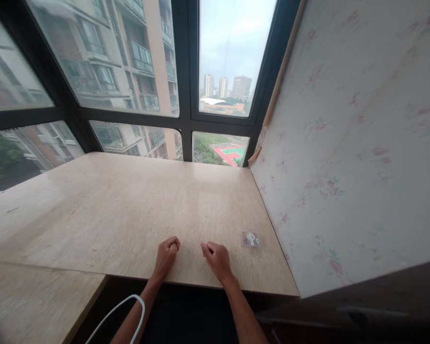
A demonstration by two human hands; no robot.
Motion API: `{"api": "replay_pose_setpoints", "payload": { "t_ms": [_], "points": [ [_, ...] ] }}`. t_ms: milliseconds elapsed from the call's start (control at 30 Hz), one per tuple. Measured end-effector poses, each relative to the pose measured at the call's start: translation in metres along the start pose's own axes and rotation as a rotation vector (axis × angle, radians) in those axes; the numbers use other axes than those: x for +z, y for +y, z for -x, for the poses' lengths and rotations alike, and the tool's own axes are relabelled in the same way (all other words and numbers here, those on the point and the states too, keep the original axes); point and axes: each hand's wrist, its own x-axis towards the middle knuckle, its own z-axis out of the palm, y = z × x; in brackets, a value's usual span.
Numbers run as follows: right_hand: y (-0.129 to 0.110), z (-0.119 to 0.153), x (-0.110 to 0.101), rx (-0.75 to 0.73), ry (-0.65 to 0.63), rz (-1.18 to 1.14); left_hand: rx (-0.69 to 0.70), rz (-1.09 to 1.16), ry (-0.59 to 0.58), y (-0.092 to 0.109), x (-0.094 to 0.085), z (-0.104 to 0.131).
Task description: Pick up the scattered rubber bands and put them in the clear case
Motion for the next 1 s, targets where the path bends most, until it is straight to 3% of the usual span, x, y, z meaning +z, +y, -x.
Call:
{"api": "replay_pose_setpoints", "payload": {
  "t_ms": [567, 733, 1000],
  "points": [
    [0.0061, 0.0023, 0.0049, -0.082, 0.015, 0.113, 0.006, 0.118, 0.054, 0.0050, -0.0042, 0.0053],
    [0.0066, 0.0028, 0.0061, -0.080, 0.014, 0.134, 0.011, 0.202, 0.120, 0.0032, -0.0048, 0.0060],
    [0.0071, 0.0020, 0.0059, -0.071, 0.000, 0.120, -0.084, 0.255, 0.045, 0.0016, -0.0044, -0.0002]
  ]
}}
